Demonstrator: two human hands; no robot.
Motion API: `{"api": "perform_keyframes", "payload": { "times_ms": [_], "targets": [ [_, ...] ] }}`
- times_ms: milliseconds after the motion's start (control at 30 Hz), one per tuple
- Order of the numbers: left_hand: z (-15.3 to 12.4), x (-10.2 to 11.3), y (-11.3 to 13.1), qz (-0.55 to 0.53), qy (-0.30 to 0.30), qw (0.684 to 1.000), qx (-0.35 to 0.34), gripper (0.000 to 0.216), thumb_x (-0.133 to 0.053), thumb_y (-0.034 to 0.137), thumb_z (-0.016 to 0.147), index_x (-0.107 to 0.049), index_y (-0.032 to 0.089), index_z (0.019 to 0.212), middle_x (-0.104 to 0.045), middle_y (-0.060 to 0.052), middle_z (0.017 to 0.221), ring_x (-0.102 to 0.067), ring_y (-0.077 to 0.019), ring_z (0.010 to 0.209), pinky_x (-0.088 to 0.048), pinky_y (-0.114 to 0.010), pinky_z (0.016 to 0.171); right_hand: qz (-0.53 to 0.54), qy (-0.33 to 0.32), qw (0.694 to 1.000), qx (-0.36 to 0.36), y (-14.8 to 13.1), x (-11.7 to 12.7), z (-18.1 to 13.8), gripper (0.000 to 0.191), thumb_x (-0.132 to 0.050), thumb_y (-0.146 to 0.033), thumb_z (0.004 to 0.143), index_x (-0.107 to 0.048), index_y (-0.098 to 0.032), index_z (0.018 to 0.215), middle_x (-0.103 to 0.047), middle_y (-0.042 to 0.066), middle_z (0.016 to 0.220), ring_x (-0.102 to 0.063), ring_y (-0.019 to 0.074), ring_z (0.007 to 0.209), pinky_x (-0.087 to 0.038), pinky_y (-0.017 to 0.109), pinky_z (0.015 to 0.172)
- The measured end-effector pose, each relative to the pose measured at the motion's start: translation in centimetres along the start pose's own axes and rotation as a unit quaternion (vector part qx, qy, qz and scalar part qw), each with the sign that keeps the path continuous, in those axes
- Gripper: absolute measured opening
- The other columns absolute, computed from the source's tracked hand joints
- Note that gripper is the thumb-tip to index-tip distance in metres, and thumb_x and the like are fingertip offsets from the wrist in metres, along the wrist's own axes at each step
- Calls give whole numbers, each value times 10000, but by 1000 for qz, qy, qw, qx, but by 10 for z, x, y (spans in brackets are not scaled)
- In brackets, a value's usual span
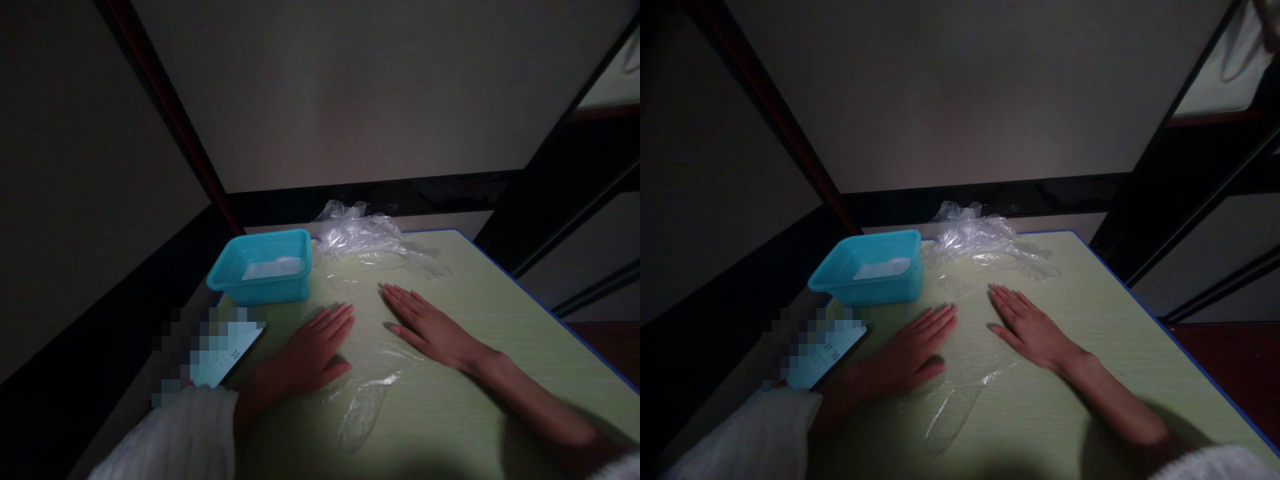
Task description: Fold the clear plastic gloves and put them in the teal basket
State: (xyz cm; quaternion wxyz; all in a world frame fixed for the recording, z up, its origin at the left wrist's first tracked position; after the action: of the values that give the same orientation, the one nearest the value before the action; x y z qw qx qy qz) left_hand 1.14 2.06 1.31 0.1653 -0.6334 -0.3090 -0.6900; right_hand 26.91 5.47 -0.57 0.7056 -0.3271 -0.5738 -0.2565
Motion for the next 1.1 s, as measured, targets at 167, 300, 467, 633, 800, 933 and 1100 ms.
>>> {"api": "perform_keyframes", "payload": {
  "times_ms": [167,300,467,633,800,933,1100],
  "targets": [
    [3,-2,1,-22,-35,998,38,690,-581,414,832,-286,156,1400,-156,-151,1502,-83,-301,1384,-164,-473,1101,-14,-34,999,34,9,-6,-5,778,-325,-594,885,6,-176,1452,-151,141,1485,-130,292,1354,-237,544,1063],
    [0,-2,-2,-23,-23,999,36,727,-593,434,818,-269,156,1406,-141,-157,1503,-87,-312,1382,-161,-509,1091,-22,-39,998,39,17,-7,-7,833,-356,-618,860,81,-203,1436,-112,133,1491,-121,305,1353,-229,571,1053],
    [-10,4,20,-31,6,993,-110,695,-459,500,883,-249,83,1397,-161,-169,1496,-91,-257,1389,-145,-409,1120,-33,-28,998,43,18,-7,-8,838,-371,-607,860,105,-218,1429,-130,129,1491,-150,308,1349,-244,574,1046],
    [-17,1,44,0,7,975,-222,424,-424,394,918,-450,109,1230,-479,-121,1333,-427,-232,1224,-299,-322,1028,-29,-20,998,46,15,-5,-9,828,-375,-607,857,75,-227,1439,-143,124,1490,-170,307,1345,-250,564,1045],
    [-16,-2,44,42,16,972,-229,266,-607,420,790,-516,173,754,-595,-19,813,-521,-163,724,-395,-305,653,-28,-19,998,45,16,-5,-10,810,-372,-601,863,61,-234,1441,-145,119,1492,-159,302,1349,-243,564,1048],
    [-16,2,43,52,1,967,-250,293,-671,401,727,-486,178,681,-556,1,760,-479,-142,682,-382,-291,635,-26,-15,998,47,15,-3,-10,790,-372,-597,865,23,-239,1448,-134,109,1495,-156,306,1349,-241,559,1049],
    [-17,-1,45,41,9,963,-266,228,-676,220,714,-464,178,639,-537,27,715,-453,-117,637,-381,-268,633,-33,-34,998,36,11,1,-10,789,-359,-611,860,-13,-224,1454,-141,127,1492,-141,317,1350,-225,574,1047]
  ]
}}
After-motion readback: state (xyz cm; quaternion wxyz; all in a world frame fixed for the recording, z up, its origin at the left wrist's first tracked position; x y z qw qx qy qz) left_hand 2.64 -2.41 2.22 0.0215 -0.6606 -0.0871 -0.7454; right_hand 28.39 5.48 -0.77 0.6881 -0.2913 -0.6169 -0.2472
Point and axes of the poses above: each hand's wrist, its own z-axis towards the middle knuckle, its own x-axis out of the back of the hand, y = z × x, the point moved 1 cm from there along z, towards the middle knuckle
